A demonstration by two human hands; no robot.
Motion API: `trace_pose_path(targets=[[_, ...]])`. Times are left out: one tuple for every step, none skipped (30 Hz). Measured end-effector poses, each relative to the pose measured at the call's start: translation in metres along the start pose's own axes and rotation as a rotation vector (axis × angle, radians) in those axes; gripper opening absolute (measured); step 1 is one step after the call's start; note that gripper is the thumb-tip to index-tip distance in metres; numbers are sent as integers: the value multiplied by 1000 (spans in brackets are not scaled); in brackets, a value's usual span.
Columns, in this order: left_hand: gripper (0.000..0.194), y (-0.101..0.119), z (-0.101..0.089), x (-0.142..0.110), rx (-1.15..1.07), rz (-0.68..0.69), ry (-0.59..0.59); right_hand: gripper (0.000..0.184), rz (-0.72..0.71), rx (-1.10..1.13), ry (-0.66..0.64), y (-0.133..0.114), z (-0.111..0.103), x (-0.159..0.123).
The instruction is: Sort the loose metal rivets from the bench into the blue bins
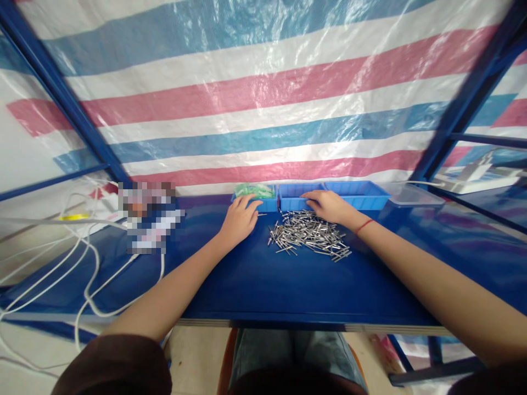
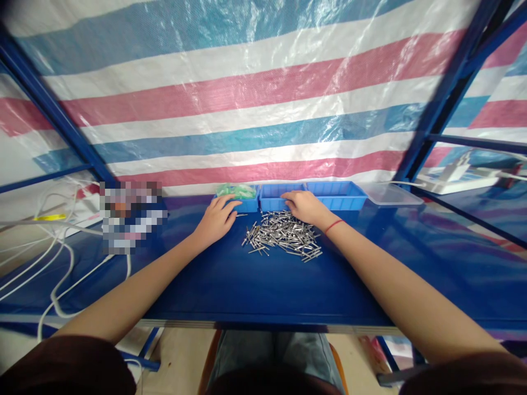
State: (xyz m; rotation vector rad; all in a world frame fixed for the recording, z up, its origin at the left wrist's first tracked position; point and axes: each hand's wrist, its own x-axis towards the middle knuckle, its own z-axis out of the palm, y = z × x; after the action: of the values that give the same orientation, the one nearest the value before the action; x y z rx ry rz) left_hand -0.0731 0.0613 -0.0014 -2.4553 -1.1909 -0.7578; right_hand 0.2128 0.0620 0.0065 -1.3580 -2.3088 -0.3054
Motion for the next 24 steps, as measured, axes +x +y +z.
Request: trace_pose_path(targets=[[30,-1,-1,0,-9,-3,11,35,-13,7,37,0,-5,-1],[29,-2,-1,-1,-21,-6,11,35,-17,17,79,-1,-10,-2],[27,-4,-1,-2,-35,-6,-5,34,-7,32,114,-2,-16,-5],[27,-6,1,-3,-48,-4,-32,31,14,52,130,-3,-22,-9],[28,-7,2,-4,-58,-1,-65,29,38,76,113,-5,-27,-13],[28,-9,5,-6,-65,-1,-98,27,61,97,65,-7,-30,-19],[30,-10,7,-7,-67,0,-129,26,77,112,3,-9,-31,-24],[31,-10,10,-8,-67,0,-151,26,82,122,-55,-11,-31,-30],[32,-10,13,-9,-69,2,-165,26,76,129,-97,-13,-29,-35],[32,-9,15,-9,-79,5,-174,26,65,139,-122,-14,-26,-39],[33,-8,16,-9,-98,8,-178,26,53,156,-132,-16,-23,-42],[33,-6,16,-8,-124,11,-180,26,44,182,-135,-17,-20,-43],[33,-4,16,-7,-155,14,-182,27,40,212,-138,-18,-18,-43],[33,-1,16,-6,-189,16,-187,27,45,241,-141,-20,-17,-43],[34,3,14,-5,-225,17,-194,27,56,263,-138,-22,-16,-41],[35,7,13,-4,-262,18,-203,28,66,276,-122,-24,-17,-40],[36,12,11,-4,-300,19,-213,29,73,282,-92,-26,-18,-39],[38,18,9,-4,-340,18,-223,29,74,288,-54,-30,-20,-38],[40,23,7,-5,-380,18,-235,28,67,298,-15,-34,-23,-38],[43,28,5,-7,-412,21,-254,27,51,313,17,-39,-25,-39],[47,33,3,-8,-433,27,-275,26,22,333,37,-45,-27,-39],[52,37,1,-10,-444,49,-307,25,-19,352,43,-51,-29,-40],[61,41,-1,-12,-442,81,-352,24,-72,369,35,-56,-30,-41],[72,44,-2,-13,-432,103,-398,25,-129,378,14,-61,-30,-41]])
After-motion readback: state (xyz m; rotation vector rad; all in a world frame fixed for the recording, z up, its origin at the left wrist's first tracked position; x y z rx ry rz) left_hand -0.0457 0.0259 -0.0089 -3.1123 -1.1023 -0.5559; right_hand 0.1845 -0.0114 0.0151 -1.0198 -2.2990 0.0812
